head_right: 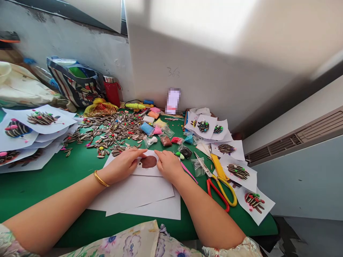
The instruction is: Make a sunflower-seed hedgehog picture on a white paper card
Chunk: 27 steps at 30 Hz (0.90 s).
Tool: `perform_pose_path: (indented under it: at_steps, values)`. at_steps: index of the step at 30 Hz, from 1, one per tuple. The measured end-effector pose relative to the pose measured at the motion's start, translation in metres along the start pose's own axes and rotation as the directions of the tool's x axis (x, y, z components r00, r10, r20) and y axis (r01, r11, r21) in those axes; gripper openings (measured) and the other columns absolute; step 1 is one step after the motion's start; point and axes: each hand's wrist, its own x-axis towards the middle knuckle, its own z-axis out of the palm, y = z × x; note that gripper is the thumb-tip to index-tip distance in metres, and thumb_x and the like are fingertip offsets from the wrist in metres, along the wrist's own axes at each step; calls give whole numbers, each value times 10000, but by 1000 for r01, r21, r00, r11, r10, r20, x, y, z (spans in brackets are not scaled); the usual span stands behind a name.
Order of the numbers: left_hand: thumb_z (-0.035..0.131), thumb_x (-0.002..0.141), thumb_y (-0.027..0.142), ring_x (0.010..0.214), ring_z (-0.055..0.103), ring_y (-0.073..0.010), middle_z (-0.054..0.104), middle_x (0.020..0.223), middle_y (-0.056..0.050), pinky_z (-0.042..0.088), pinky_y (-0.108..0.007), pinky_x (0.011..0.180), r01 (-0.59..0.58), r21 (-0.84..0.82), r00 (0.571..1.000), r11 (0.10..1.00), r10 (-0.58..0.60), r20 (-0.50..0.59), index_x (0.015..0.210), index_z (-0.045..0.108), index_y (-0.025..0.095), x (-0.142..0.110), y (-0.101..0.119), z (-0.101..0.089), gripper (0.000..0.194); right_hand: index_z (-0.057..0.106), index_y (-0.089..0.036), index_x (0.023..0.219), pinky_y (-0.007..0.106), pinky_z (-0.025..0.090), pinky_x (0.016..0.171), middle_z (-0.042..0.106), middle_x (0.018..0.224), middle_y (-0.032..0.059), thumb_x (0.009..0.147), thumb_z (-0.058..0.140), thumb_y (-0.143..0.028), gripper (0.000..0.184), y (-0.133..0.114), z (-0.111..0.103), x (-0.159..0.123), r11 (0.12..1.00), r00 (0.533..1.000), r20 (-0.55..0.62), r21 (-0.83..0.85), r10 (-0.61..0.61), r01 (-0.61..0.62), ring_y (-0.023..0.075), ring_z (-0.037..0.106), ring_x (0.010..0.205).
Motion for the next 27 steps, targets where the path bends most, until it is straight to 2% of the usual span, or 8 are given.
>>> perform_pose_path:
  at_steps: [6, 10, 14, 19, 27]
  values:
    - [414, 869, 52, 1083, 609, -229, 704, 1130, -89, 508, -409, 980, -17, 4, 1000, 1000, 17, 7, 1335, 582, 180, 0, 0, -1, 511, 610, -204, 1357, 326, 444, 884, 657, 1013, 75, 928, 460, -147, 458, 2, -2, -2, 999, 999, 2, 8, -39, 39, 215, 577, 976]
    - [413, 877, 46, 1104, 602, -231, 689, 1176, -101, 507, -417, 984, -55, 24, 998, 998, 56, -11, 1322, 591, 177, -1, 0, -1, 497, 648, -266, 1313, 310, 430, 843, 623, 958, 55, 922, 491, -147, 438, 1, -6, -4, 995, 994, 32, 21, -103, 102, 198, 558, 919]
    - [415, 876, 37, 1132, 606, -222, 681, 1220, -91, 495, -403, 1008, -100, 34, 995, 994, 99, 20, 1326, 600, 193, 1, 2, -2, 511, 665, -276, 1294, 310, 413, 810, 592, 920, 51, 925, 502, -153, 422, -3, -10, -5, 993, 992, 44, 1, -119, 119, 197, 531, 889]
    - [412, 886, 50, 1153, 609, -227, 679, 1238, -94, 496, -402, 1018, -90, 36, 995, 995, 89, 37, 1328, 605, 188, 1, 1, -3, 501, 632, -290, 1336, 297, 387, 759, 557, 896, 41, 914, 489, -131, 473, -5, -11, -7, 980, 980, 31, 8, -198, 198, 184, 501, 847]
    - [424, 883, 52, 1162, 601, -228, 677, 1247, -89, 499, -399, 1019, -64, 34, 997, 997, 62, 46, 1318, 611, 182, 0, 0, -4, 491, 711, -283, 1212, 314, 332, 725, 538, 847, 40, 885, 528, -140, 401, -5, -10, -11, 951, 952, 29, -54, -304, 305, 184, 463, 804]
